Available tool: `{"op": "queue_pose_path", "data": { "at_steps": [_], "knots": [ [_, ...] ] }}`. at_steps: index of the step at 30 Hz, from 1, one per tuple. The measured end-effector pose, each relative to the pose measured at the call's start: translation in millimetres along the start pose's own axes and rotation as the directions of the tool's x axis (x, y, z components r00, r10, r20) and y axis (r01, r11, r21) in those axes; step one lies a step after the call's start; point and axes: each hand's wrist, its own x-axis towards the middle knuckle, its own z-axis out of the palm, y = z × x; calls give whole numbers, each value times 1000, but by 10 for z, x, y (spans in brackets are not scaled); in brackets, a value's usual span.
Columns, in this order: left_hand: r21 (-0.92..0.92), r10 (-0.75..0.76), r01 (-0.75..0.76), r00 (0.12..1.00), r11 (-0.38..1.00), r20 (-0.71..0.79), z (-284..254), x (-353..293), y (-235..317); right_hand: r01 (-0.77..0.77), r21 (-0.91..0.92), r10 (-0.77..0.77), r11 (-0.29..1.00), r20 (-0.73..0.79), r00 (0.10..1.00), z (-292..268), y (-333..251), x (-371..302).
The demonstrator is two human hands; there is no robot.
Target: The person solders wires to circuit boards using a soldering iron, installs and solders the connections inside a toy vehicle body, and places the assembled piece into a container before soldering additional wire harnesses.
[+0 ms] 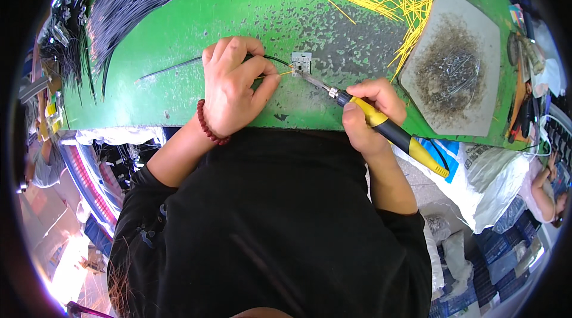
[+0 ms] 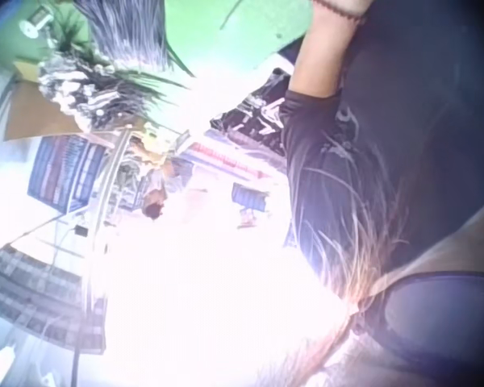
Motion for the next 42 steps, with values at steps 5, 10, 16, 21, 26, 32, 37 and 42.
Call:
{"op": "queue_pose_path", "data": {
  "at_steps": [5, 10, 16, 21, 26, 32, 37, 42],
  "knots": [
    [-3, 8, -8, 1000, 1000, 1, 1, -8, 9, 103, 63, -96, 993, -103, 990, 1, 72, -55],
    [5, 6, -6, 1000, 1000, 10, -10, -45, 27, 15, 129, 5, 992, -154, 988, -17, 15, -87],
    [-29, -93, 93, 996, 995, 4, -223, -150, -72, 23, 118, -3, 993, -163, 987, 43, 68, -23],
    [66, -196, 202, 977, 977, -83, -888, -609, -254, 107, 180, -71, 978, -198, 978, -96, 170, 8],
    [-71, -572, 574, 819, 816, 49, -1174, -2013, 36, 37, 70, -16, 997, -280, 960, 49, 173, 21],
    [-352, -886, 910, 336, 217, 321, -1091, -3282, 678, -20, 127, 52, 992, -255, 966, -9, 187, -16],
    [-417, -906, 891, 14, -180, 423, -928, -3289, 689, -50, 38, 58, 998, -269, 961, 29, 117, -27],
    [-386, -879, 921, 135, -59, 456, -790, -2979, 594, -35, 156, 76, 987, -270, 960, 37, 76, 28]
  ]
}}
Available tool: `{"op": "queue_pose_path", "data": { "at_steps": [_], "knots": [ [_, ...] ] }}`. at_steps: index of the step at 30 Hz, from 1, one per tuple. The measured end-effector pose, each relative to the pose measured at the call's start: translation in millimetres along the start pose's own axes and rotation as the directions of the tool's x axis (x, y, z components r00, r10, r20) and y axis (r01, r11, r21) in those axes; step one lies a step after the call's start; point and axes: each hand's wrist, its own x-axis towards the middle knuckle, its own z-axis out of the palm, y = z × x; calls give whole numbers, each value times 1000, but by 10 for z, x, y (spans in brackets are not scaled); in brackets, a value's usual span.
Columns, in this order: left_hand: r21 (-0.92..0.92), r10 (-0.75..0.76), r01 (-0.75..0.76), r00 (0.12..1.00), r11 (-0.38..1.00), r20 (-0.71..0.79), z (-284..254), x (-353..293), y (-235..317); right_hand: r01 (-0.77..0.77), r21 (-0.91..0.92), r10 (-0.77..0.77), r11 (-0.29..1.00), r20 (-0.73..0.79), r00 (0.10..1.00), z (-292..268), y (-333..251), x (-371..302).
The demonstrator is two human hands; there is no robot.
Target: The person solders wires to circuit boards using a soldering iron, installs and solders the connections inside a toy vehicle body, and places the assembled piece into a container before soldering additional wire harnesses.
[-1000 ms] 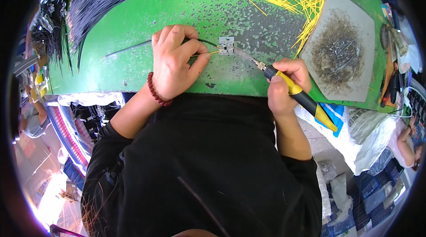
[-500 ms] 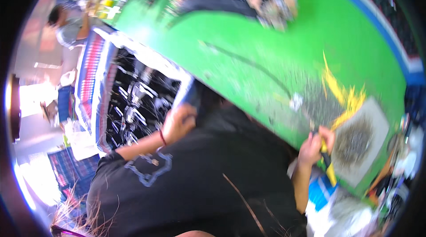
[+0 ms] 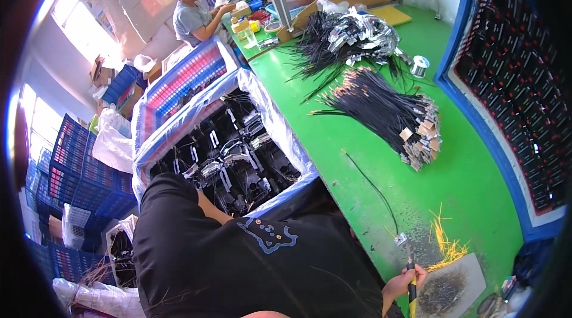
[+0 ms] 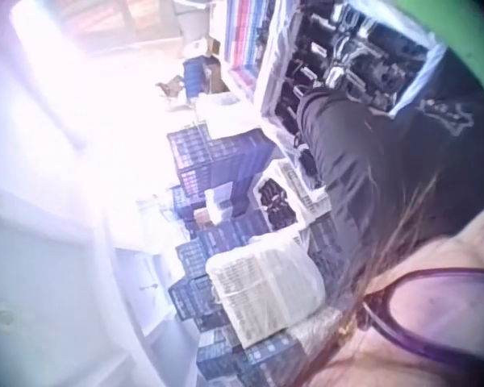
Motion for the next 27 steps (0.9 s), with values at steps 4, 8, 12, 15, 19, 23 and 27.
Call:
{"op": "queue_pose_path", "data": {
  "at_steps": [4, 8, 12, 15, 19, 23, 27],
  "knots": [
    [51, 78, -83, 994, 995, 79, 152, 253, 218, -2, 18, 1, 1000, 24, 1000, 72, 25, 13],
    [138, 158, -180, 975, 974, 156, 296, 539, 464, 11, 35, -11, 999, 10, 1000, 48, 41, -10],
    [185, 192, -239, 952, 953, 239, 415, 710, 555, -47, 60, 45, 997, 39, 998, 39, 84, -1],
    [240, 213, -283, 936, 928, 281, 400, 816, 644, -30, 8, 30, 1000, 78, 997, 6, 121, 18],
    [328, 220, -339, 911, 882, 350, 333, 953, 749, -37, -29, 39, 999, 57, 998, 10, 43, 37],
    [396, 207, -375, 891, 838, 405, 335, 917, 708, 2, -22, 0, 1000, 86, 996, -75, 121, 75],
    [470, 219, -441, 863, 765, 454, 114, 1065, 838, 46, 18, -47, 999, 115, 992, -97, 200, 79]
  ]
}}
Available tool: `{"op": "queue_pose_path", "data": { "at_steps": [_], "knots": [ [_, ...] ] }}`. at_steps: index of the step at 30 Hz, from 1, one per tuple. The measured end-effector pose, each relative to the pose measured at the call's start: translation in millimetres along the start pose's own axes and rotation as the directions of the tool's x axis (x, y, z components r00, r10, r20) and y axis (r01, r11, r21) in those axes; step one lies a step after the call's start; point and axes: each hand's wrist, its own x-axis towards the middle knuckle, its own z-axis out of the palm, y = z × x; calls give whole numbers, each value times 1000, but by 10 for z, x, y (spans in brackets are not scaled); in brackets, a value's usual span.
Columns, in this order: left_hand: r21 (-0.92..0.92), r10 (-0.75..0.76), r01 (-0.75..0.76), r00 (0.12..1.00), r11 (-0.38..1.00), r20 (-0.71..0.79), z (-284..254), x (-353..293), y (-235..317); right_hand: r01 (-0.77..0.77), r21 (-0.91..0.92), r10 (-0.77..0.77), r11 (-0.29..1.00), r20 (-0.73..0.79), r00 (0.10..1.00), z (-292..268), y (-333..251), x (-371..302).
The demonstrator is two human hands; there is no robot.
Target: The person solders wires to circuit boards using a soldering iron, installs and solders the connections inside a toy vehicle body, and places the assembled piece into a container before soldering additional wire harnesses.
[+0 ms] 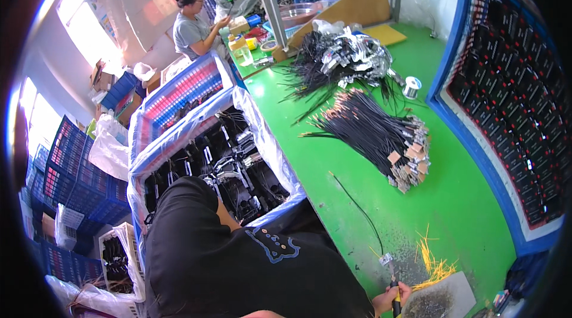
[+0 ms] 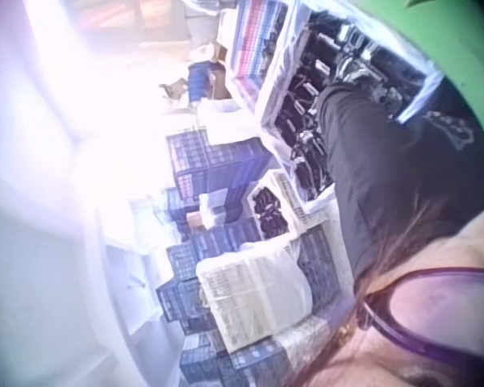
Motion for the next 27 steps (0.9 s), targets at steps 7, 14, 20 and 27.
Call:
{"op": "queue_pose_path", "data": {
  "at_steps": [7, 14, 20, 27],
  "knots": [
    [134, 81, -95, 991, 986, 105, 71, 124, 14, -36, 63, 35, 997, 11, 999, -91, 319, 64],
    [271, 109, -159, 976, 949, 190, -49, 80, -77, -138, 0, 138, 990, -5, 990, -116, 131, 44],
    [352, 106, -226, 938, 908, 329, 21, -1, -191, -61, 4, 61, 998, -24, 998, -32, 177, 42],
    [456, 33, -257, 896, 852, 443, -199, -309, -397, -177, -35, 179, 984, 52, 983, -174, 189, 67]
  ]
}}
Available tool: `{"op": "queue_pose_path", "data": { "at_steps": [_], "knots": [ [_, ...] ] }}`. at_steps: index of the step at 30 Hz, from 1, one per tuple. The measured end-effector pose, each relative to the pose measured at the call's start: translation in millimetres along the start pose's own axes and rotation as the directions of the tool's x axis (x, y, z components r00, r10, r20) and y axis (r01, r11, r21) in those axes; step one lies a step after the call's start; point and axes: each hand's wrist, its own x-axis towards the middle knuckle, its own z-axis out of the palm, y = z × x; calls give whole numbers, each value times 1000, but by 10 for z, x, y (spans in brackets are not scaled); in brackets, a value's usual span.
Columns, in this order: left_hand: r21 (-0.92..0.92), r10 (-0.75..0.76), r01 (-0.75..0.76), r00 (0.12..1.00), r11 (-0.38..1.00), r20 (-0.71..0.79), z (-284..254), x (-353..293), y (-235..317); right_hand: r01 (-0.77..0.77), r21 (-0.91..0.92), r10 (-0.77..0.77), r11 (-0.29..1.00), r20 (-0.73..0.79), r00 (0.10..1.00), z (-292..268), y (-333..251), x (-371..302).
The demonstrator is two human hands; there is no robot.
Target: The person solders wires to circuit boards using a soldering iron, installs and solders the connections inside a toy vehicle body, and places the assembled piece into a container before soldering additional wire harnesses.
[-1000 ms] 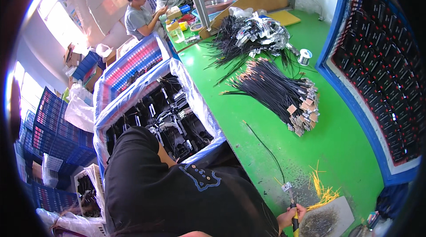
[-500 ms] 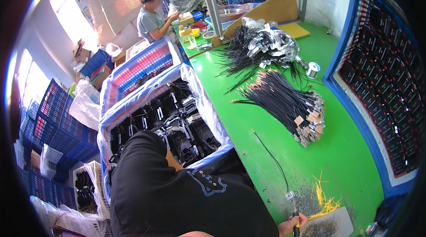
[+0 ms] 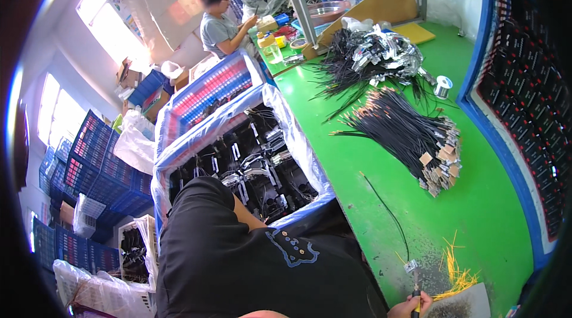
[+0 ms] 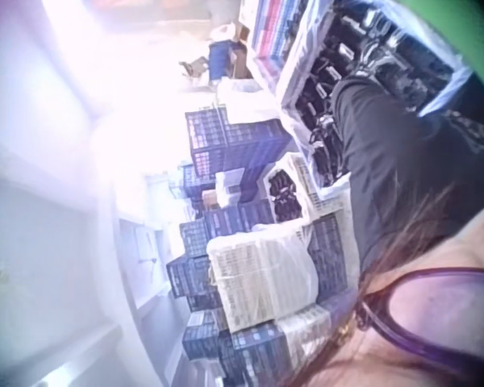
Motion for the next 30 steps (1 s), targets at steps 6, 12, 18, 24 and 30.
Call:
{"op": "queue_pose_path", "data": {
  "at_steps": [6, 12, 18, 24, 30],
  "knots": [
    [104, 95, -112, 983, 988, 159, -57, 27, 43, 147, -473, -141, 869, 49, 989, 103, -708, -258],
    [-41, -97, 89, 833, 995, -545, -1401, -267, 1073, 177, -162, -196, 971, -112, 974, 140, -216, -262],
    [28, 185, -207, 796, 978, -576, -1818, 427, 1509, 228, 87, -211, 970, -174, 962, 157, -487, -268],
    [301, 537, -445, 676, 843, -505, -2151, 1242, 1976, 258, 120, -195, 959, -385, 902, -173, -661, -118],
    [471, 641, -438, 575, 766, -508, -2432, 2224, 2241, 444, 79, -349, 892, -504, 790, -402, -916, 137]
  ]
}}
